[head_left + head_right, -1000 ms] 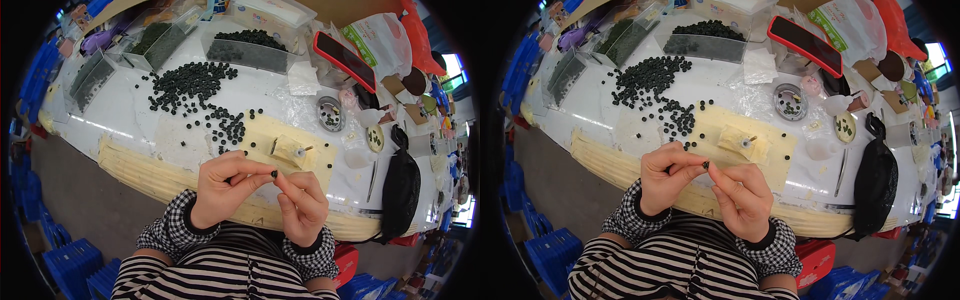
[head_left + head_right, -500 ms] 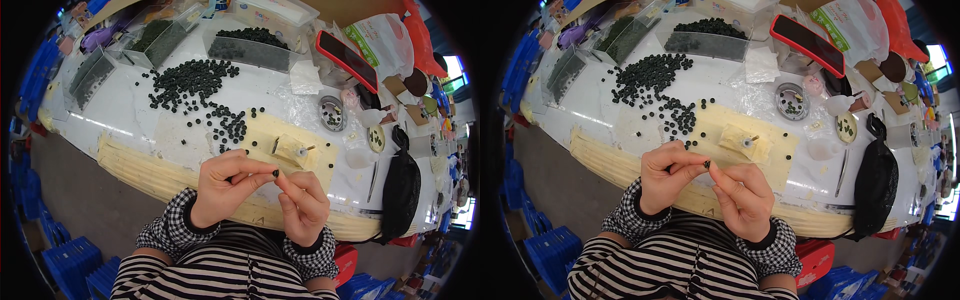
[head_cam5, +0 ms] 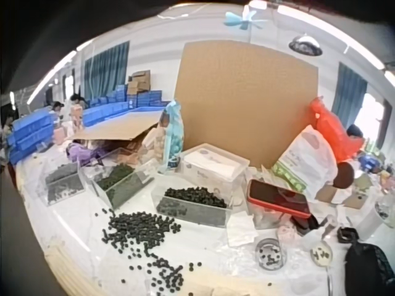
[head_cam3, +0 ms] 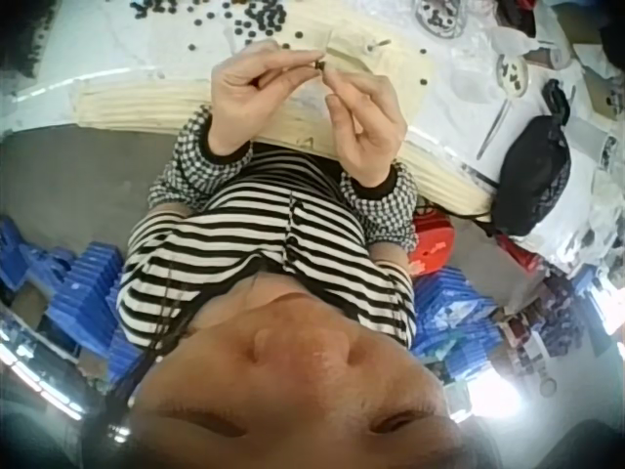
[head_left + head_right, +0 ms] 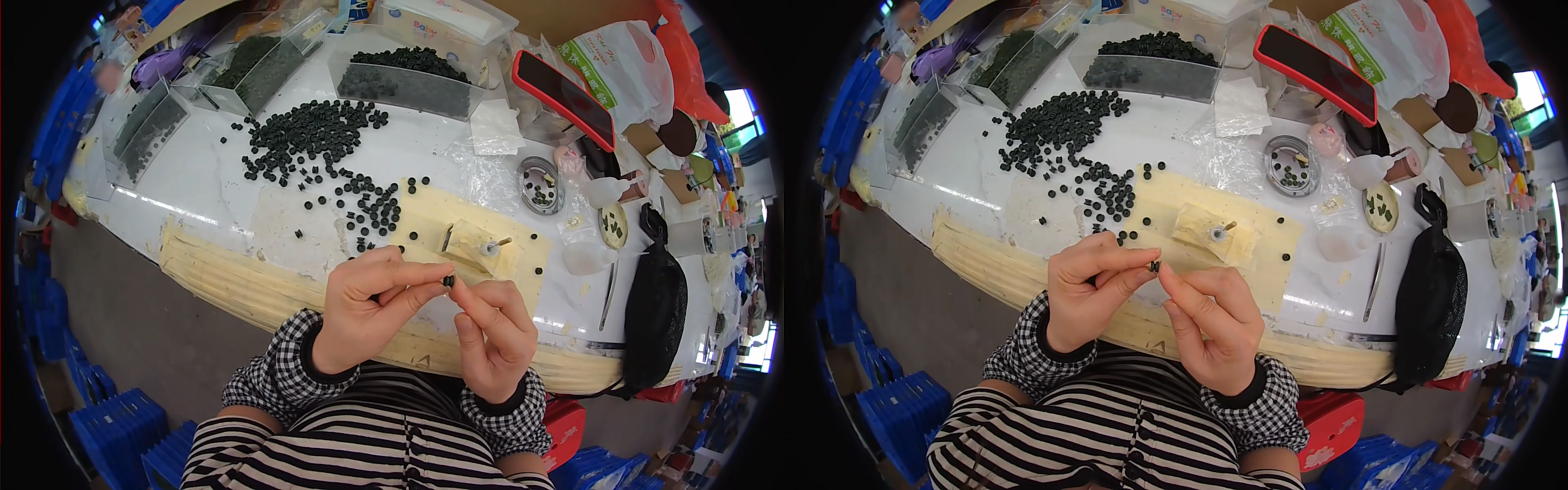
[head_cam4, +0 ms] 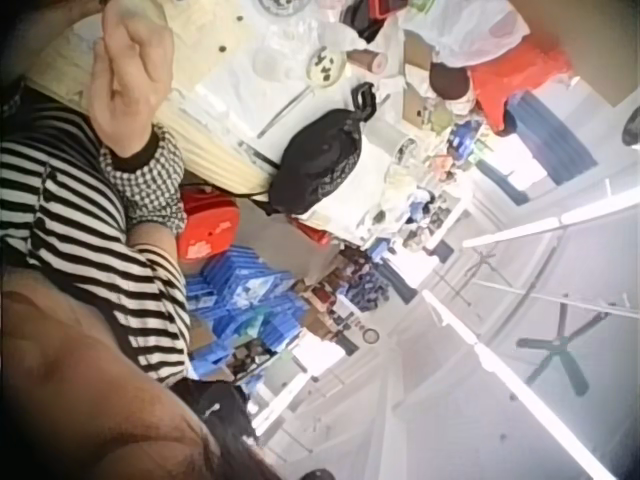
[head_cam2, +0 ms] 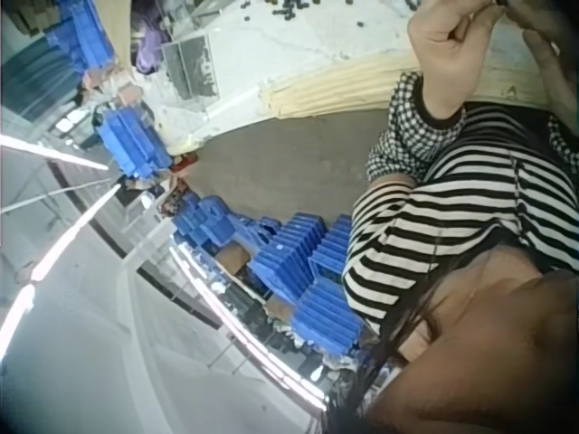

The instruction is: Assembling small black components into a white plastic fixture.

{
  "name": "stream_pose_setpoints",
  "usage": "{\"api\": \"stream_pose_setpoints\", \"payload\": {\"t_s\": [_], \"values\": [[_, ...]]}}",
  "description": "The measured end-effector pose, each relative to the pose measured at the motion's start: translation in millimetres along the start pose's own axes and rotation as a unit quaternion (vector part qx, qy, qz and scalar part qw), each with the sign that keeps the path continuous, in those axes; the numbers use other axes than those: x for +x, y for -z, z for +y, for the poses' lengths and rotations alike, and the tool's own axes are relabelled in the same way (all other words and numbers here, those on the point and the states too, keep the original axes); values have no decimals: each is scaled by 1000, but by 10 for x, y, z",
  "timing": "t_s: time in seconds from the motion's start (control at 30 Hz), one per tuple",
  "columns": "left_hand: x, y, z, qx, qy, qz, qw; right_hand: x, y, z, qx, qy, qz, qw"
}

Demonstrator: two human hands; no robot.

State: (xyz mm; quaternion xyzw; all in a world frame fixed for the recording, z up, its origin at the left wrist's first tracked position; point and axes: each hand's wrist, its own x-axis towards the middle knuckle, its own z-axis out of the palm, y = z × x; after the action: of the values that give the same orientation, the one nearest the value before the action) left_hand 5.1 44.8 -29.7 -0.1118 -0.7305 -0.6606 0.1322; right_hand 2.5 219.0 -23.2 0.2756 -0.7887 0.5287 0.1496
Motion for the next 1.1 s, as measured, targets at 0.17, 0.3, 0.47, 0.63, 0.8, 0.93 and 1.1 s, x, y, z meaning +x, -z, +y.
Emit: {"api": "stream_pose_setpoints", "payload": {"t_s": [0.17, 0.3, 0.47, 0.63, 0.8, 0.93, 1.1], "values": [[3, 0, -7, -3, -3, -1, 1000, 10, -3, -6, -9, 12, 3, 1000], [2, -1, -1, -4, 5, -4, 1000, 17, -14, 0, -27, 30, 12, 999], [0, 0, -4, -13, 8, -7, 1000, 24, -16, 0, -34, 38, 17, 999], [-3, 4, 6, -20, 27, -10, 999, 26, -6, -1, -29, 34, 13, 999], [-16, 10, -35, -5, 2, -5, 1000, 31, -9, -7, -33, 31, 13, 999], [-14, -1, -6, 8, -11, 10, 1000, 25, -13, 1, -34, 29, 14, 999], [-15, -2, 2, 16, -22, 11, 1000, 23, -14, -4, -34, 26, 15, 999]]}}
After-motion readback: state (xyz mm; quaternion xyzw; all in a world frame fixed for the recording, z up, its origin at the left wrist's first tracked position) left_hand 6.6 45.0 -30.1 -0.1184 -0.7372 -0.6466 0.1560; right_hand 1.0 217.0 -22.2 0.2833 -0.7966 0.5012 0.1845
